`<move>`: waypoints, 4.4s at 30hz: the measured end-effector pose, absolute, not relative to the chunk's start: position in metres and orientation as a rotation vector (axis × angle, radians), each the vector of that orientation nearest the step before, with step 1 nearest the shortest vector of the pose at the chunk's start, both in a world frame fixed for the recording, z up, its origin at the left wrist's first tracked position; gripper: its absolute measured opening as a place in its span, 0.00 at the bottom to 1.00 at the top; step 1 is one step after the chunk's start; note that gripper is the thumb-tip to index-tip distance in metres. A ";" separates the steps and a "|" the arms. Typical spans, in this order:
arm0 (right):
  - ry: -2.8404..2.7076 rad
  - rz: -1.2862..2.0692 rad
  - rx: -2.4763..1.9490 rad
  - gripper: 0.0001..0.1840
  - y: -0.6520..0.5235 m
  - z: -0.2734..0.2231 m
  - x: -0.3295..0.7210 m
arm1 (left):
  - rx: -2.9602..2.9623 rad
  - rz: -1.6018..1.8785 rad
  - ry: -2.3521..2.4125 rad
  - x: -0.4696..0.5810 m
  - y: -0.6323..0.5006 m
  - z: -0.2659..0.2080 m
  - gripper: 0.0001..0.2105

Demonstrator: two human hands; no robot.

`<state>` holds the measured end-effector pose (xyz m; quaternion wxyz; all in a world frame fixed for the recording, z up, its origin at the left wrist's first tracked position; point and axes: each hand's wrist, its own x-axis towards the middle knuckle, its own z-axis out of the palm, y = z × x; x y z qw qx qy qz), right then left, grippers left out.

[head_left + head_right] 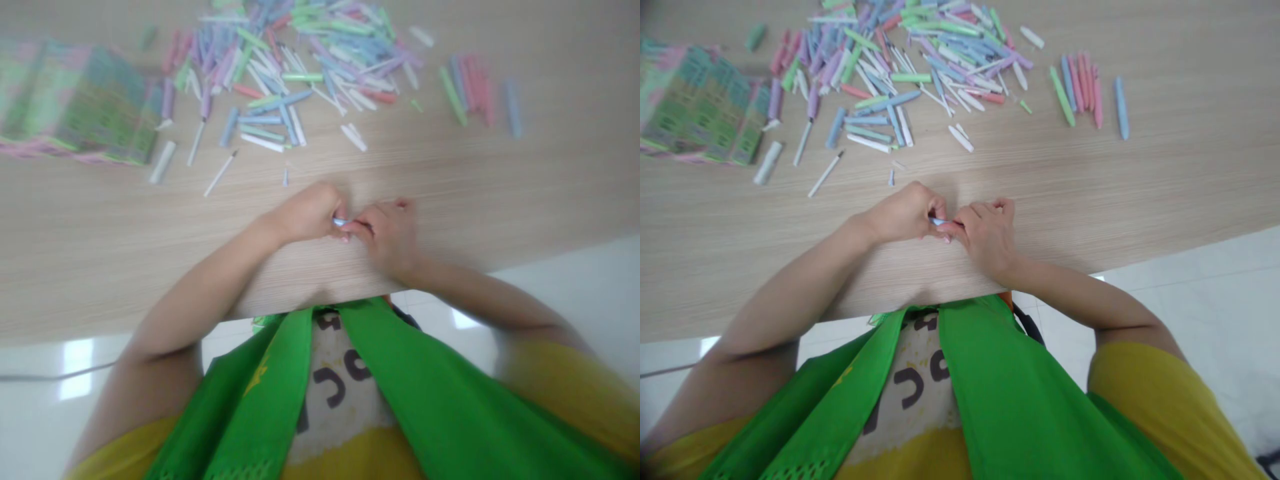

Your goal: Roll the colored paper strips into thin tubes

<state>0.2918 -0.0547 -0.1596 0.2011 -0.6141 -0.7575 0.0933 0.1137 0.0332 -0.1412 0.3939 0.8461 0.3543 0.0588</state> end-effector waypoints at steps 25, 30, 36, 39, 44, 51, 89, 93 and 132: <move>-1.713 0.734 -1.507 0.22 -0.039 -0.160 0.300 | 2.669 0.617 1.087 0.108 0.027 -0.127 0.32; -1.566 0.647 -1.517 0.17 -0.038 -0.157 0.305 | 2.376 0.510 0.948 0.061 0.058 -0.117 0.34; -1.212 0.797 -1.462 0.10 -0.042 -0.158 0.296 | 2.187 0.444 0.849 0.059 0.070 -0.133 0.20; -1.049 0.955 -1.419 0.12 -0.037 -0.158 0.295 | 2.179 0.497 0.901 0.065 0.065 -0.137 0.16; -0.786 1.375 -1.436 0.20 -0.025 -0.157 0.305 | 2.379 0.532 0.877 0.070 0.055 -0.131 0.12; -0.551 1.492 -1.344 0.18 -0.017 -0.155 0.315 | 2.434 0.454 0.951 0.085 0.053 -0.125 0.14; -0.760 1.258 -1.281 0.24 -0.015 -0.157 0.318 | 1.510 0.297 0.831 0.110 -0.001 -0.145 0.11; -0.746 1.177 -1.270 0.28 -0.016 -0.162 0.317 | 2.012 0.393 1.017 0.113 -0.011 -0.153 0.11; -0.647 0.902 -1.263 0.29 -0.023 -0.167 0.294 | 1.223 0.627 1.034 0.152 -0.019 -0.154 0.22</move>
